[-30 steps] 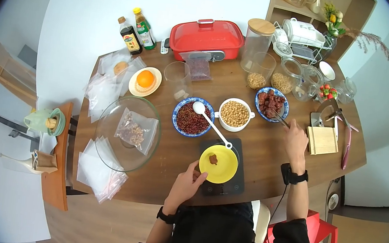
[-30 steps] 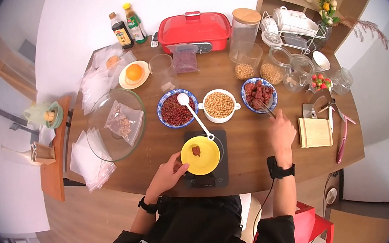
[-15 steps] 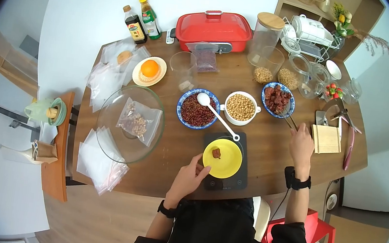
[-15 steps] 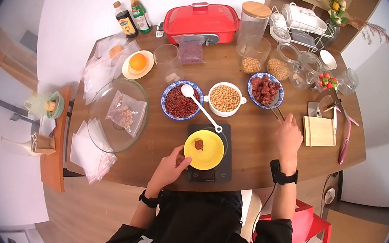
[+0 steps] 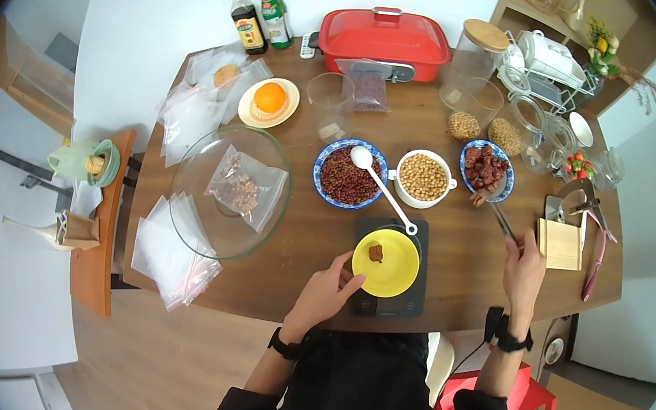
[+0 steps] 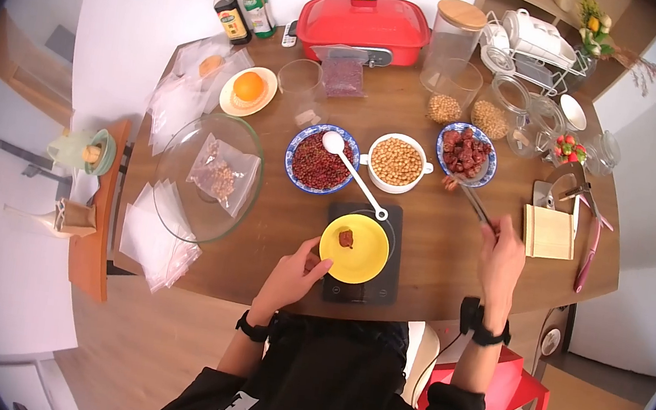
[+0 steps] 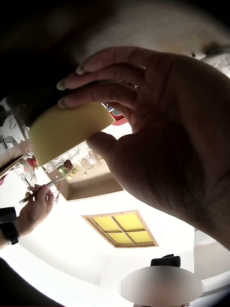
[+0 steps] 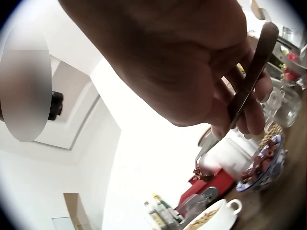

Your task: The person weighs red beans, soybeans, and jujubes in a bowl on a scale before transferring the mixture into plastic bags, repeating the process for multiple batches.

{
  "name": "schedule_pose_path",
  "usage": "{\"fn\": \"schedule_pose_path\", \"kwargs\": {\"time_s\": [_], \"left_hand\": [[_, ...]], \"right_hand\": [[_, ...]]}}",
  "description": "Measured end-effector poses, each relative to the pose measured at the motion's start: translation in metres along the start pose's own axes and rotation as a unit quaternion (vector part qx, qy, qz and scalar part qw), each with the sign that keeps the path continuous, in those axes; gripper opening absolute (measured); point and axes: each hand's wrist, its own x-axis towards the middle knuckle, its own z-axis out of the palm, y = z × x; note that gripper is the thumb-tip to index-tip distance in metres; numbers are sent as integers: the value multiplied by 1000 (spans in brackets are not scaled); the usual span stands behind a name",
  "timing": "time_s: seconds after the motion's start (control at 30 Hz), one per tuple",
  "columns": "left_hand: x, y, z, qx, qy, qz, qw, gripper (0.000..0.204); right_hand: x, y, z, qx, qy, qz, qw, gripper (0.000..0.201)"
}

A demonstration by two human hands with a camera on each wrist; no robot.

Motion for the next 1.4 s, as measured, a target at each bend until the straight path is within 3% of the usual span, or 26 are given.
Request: {"fn": "schedule_pose_path", "kwargs": {"time_s": [0.13, 0.2, 0.33, 0.63, 0.77, 1.0, 1.13, 1.23, 1.33, 1.4], "left_hand": [[1, -3, 2, -2, 4, 4, 1000, 60], [2, -4, 3, -8, 2, 6, 1000, 59], [-1, -3, 4, -19, 8, 8, 1000, 58], [-4, -4, 4, -31, 6, 3, 1000, 57], [-5, -8, 4, -40, 4, 7, 999, 57], [-5, -9, 3, -52, 5, 4, 999, 57], [-6, -10, 3, -48, 9, -1, 999, 57], [-5, -10, 4, -52, -1, -11, 999, 57], [-5, -9, 3, -32, -5, -5, 999, 55], [-7, -9, 1, -20, 2, 4, 1000, 55]], "right_hand": [[-48, -44, -1, 110, -112, -94, 983, 13], [-65, -56, 10, 23, -141, -137, 980, 14], [-71, -58, 20, 91, -164, -122, 975, 15], [-46, 17, 51, -34, -64, -56, 996, 18], [-44, 36, 62, -47, -74, -65, 994, 18], [-37, 31, 76, -72, -76, -160, 982, 19], [-26, 8, 75, -42, -44, -216, 975, 22], [-7, -40, 76, 13, -22, -238, 971, 23], [9, -90, 91, 105, -47, -259, 959, 25], [17, -111, 100, 57, -143, -268, 951, 30]]}}
